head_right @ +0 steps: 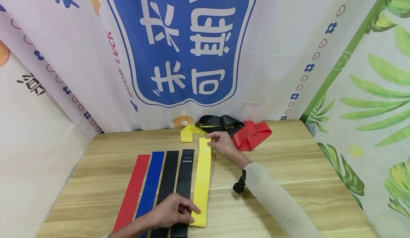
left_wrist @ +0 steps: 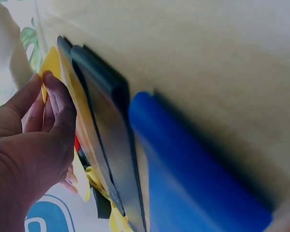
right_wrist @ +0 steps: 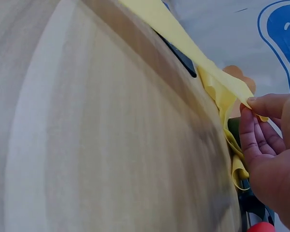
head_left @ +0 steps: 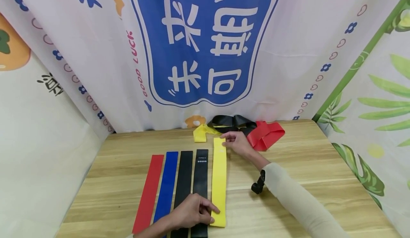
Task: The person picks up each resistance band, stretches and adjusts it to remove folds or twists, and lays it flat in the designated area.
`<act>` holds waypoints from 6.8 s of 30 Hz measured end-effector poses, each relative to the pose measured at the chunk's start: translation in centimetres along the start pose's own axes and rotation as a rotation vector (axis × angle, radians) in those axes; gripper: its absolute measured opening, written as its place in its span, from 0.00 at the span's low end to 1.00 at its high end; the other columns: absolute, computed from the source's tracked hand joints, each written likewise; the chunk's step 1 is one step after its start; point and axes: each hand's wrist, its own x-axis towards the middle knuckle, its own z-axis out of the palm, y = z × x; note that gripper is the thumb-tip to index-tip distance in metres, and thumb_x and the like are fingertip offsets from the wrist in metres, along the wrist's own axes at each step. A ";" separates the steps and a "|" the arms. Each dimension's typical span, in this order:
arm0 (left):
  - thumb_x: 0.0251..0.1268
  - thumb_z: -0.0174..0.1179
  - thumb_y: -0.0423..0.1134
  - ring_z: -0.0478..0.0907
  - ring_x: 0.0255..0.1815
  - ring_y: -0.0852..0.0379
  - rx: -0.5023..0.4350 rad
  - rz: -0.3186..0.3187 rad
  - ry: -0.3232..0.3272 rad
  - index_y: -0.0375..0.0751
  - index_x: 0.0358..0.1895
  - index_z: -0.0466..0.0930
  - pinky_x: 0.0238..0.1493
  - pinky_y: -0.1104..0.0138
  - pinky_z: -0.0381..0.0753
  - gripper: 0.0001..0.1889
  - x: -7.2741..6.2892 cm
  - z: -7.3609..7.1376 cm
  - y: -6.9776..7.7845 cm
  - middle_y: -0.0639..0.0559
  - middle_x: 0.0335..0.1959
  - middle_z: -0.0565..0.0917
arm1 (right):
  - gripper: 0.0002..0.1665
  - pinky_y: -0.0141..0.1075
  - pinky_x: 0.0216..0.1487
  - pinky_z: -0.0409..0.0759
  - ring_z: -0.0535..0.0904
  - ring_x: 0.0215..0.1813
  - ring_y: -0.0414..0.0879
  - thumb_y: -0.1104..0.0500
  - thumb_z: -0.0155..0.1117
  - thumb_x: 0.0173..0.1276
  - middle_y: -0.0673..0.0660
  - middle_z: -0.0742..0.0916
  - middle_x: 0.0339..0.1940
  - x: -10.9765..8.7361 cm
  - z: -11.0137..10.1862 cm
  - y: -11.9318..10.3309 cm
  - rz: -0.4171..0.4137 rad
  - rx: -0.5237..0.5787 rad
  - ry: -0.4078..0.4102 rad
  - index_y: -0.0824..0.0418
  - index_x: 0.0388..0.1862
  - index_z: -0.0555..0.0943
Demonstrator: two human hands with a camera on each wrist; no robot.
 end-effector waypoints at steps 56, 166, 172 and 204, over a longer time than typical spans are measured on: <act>0.69 0.71 0.33 0.78 0.23 0.67 0.132 0.104 -0.107 0.42 0.48 0.93 0.28 0.75 0.78 0.08 0.2 -0.6 0.3 0.61 0.27 0.86 | 0.12 0.44 0.57 0.85 0.84 0.48 0.47 0.68 0.75 0.66 0.52 0.91 0.47 -0.8 1.2 0.8 -0.131 -0.262 -0.077 0.59 0.47 0.91; 0.66 0.65 0.27 0.83 0.37 0.50 0.195 0.088 1.079 0.36 0.46 0.91 0.35 0.66 0.80 0.09 12.5 -17.5 -1.9 0.43 0.39 0.90 | 0.05 0.31 0.35 0.83 0.88 0.35 0.50 0.66 0.68 0.72 0.60 0.91 0.40 0.9 -3.9 2.2 -0.048 -0.210 0.342 0.63 0.44 0.90; 0.66 0.65 0.28 0.80 0.37 0.50 0.205 0.071 1.070 0.36 0.47 0.91 0.33 0.68 0.76 0.10 12.3 -17.7 -2.1 0.44 0.39 0.89 | 0.06 0.30 0.34 0.83 0.88 0.37 0.54 0.67 0.68 0.72 0.62 0.90 0.41 0.9 -4.0 2.2 -0.037 -0.143 0.338 0.64 0.44 0.89; 0.81 0.57 0.34 0.82 0.57 0.44 -0.274 -0.015 0.803 0.36 0.62 0.80 0.56 0.59 0.87 0.14 11.3 -18.0 -0.9 0.37 0.62 0.83 | 0.17 0.27 0.45 0.84 0.85 0.42 0.46 0.61 0.79 0.67 0.65 0.90 0.47 0.6 -5.5 1.7 -0.007 0.035 0.248 0.69 0.51 0.88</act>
